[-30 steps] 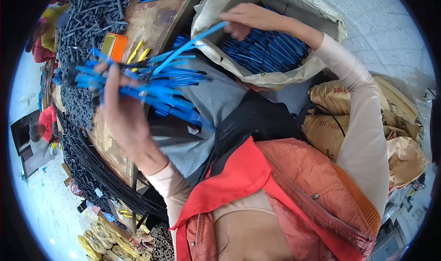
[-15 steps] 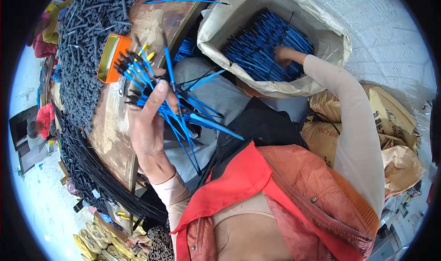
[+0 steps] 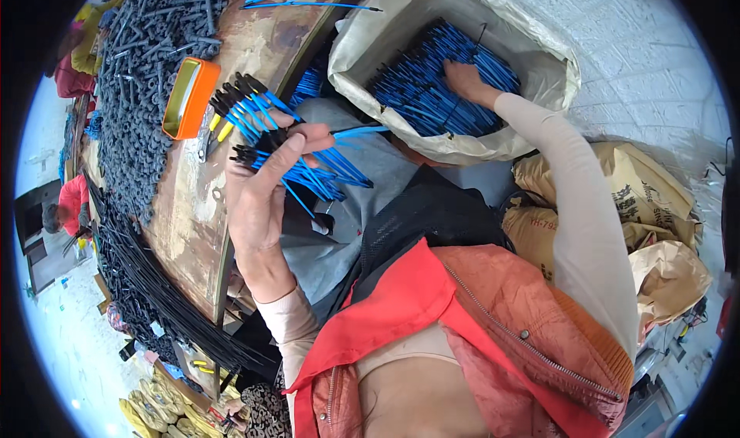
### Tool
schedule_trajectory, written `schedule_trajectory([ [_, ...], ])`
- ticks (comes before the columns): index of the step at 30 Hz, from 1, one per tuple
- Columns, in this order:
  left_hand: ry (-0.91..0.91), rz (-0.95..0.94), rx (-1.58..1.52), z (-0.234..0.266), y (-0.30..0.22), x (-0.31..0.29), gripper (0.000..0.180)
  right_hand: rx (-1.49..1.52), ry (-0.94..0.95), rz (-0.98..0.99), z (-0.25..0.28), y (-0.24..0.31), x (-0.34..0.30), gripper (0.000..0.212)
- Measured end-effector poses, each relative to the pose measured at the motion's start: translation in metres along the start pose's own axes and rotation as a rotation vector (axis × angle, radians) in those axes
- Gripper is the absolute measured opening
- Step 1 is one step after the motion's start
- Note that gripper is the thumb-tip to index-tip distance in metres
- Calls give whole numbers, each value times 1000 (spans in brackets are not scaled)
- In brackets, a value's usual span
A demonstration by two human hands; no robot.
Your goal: The person retrieves plastic umbrella ribs from a bag, aligns them, and threads a wire through their base holes. They then wrap the wired ribs around a central hub and secure them by twisting and cutting the wire using pliers.
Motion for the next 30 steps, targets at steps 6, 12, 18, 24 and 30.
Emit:
schedule_trajectory([
  [6, -86, -21, -36, 20, 8, -2, 24, 161, 40, 39, 19, -10, 1, 25],
  [12, -94, -76, -57, 20, 6, 8, 23, 732, -237, 220, 169, -20, -66, 19],
  [18, -101, -106, 13, -12, 7, 34, 21, 1356, -170, 582, 304, 80, -129, 18],
  [24, -111, -119, -96, -6, -1, 29, 24, 2042, 557, 554, 287, 218, -136, 26],
  [30, 2, -122, -153, 16, 1, 16, 20, 1957, 1340, 436, 219, 306, -175, 33],
])
Point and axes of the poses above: each hand's wrist, its own x-axis towards the middle knuckle, its own z-axis out of the back of the hand, y = z × x, the point moved 9 cm from there along x, towards the middle knuckle, and after that the axes turned 5 degrees about x, right-handed, at the moved point
